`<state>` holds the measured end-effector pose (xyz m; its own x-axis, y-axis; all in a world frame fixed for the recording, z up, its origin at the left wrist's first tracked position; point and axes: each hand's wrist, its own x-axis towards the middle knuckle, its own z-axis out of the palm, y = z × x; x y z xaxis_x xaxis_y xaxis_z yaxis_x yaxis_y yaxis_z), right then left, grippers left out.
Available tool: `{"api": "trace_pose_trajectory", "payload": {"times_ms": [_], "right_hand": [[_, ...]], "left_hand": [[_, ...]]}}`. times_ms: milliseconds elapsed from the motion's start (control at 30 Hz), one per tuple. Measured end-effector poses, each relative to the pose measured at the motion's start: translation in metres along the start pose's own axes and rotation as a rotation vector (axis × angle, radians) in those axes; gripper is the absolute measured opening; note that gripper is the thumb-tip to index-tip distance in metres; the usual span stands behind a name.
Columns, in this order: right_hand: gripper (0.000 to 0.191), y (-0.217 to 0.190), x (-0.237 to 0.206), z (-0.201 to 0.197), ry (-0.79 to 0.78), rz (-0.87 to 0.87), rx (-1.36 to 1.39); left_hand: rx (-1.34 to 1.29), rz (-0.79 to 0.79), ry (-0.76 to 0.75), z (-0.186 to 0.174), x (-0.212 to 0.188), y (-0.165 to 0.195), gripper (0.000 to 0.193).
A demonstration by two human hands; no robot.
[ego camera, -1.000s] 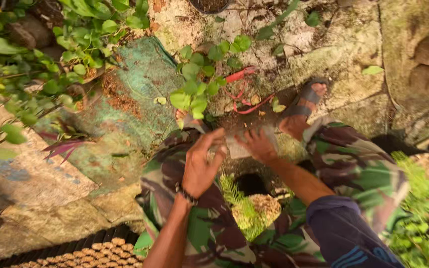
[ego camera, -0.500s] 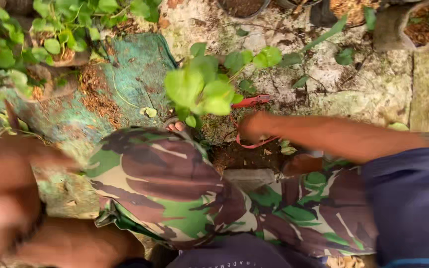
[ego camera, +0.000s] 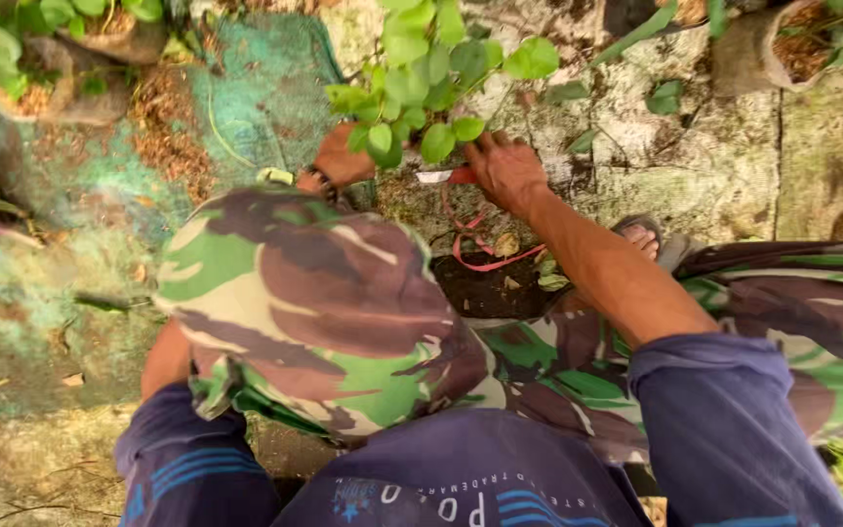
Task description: The person trims and ties plant stems using a knife and red string. They cut stems, remove leaves, and secure the stems to a wooden stick with string. The person also picks up a plastic cup and walks briefly before returning to the plant work.
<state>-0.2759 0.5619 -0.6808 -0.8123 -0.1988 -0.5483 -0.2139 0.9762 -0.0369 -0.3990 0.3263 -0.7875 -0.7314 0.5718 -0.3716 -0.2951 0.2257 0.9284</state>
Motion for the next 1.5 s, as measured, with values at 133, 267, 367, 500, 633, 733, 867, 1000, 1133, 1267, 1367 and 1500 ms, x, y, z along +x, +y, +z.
{"api": "trace_pose_trajectory", "payload": {"times_ms": [133,267,367,500,633,733,867,1000,1133,1267,1367,1500], "right_hand": [[0.116,-0.014,0.006,0.019,0.159,0.001,0.003],[0.041,-0.014,0.014,0.045,0.133,0.055,-0.041],[0.038,0.003,0.012,0.063,0.175,0.026,0.046],[0.028,0.045,0.004,0.073,0.131,0.093,0.199],[0.027,0.071,-0.011,0.085,0.228,0.230,0.320],[0.043,0.072,-0.014,0.094,0.279,0.200,0.304],[0.035,0.053,-0.003,0.097,0.148,0.360,0.482],[0.052,0.033,0.002,0.098,0.027,0.239,0.547],[0.047,0.032,0.000,0.111,-0.027,0.197,0.426],[0.052,0.047,-0.004,0.134,0.026,0.135,0.317],[0.047,0.054,-0.008,0.146,0.058,0.069,0.144],[0.042,0.057,-0.007,0.142,0.015,0.276,0.449]], "left_hand": [[0.073,0.052,-0.038,0.007,0.018,-0.013,0.024],[0.129,0.085,-0.074,0.011,0.032,-0.029,0.029],[0.190,0.144,-0.102,0.010,0.034,-0.048,0.033],[-0.174,-0.106,-0.046,0.001,0.034,-0.046,0.016],[-0.229,-0.186,0.061,-0.007,0.027,0.000,0.003],[-0.270,-0.203,0.128,-0.017,0.024,0.036,0.004],[-0.182,-0.098,0.088,-0.039,0.041,0.047,0.008],[-0.228,-0.086,0.086,-0.054,0.060,0.021,0.009],[-0.274,-0.010,0.061,-0.053,0.057,0.000,0.019],[-0.287,0.023,0.130,-0.045,0.036,-0.005,0.026],[-0.246,0.055,0.170,-0.039,0.014,-0.005,0.032],[-0.192,0.107,0.228,-0.041,0.001,-0.009,0.041]]}}
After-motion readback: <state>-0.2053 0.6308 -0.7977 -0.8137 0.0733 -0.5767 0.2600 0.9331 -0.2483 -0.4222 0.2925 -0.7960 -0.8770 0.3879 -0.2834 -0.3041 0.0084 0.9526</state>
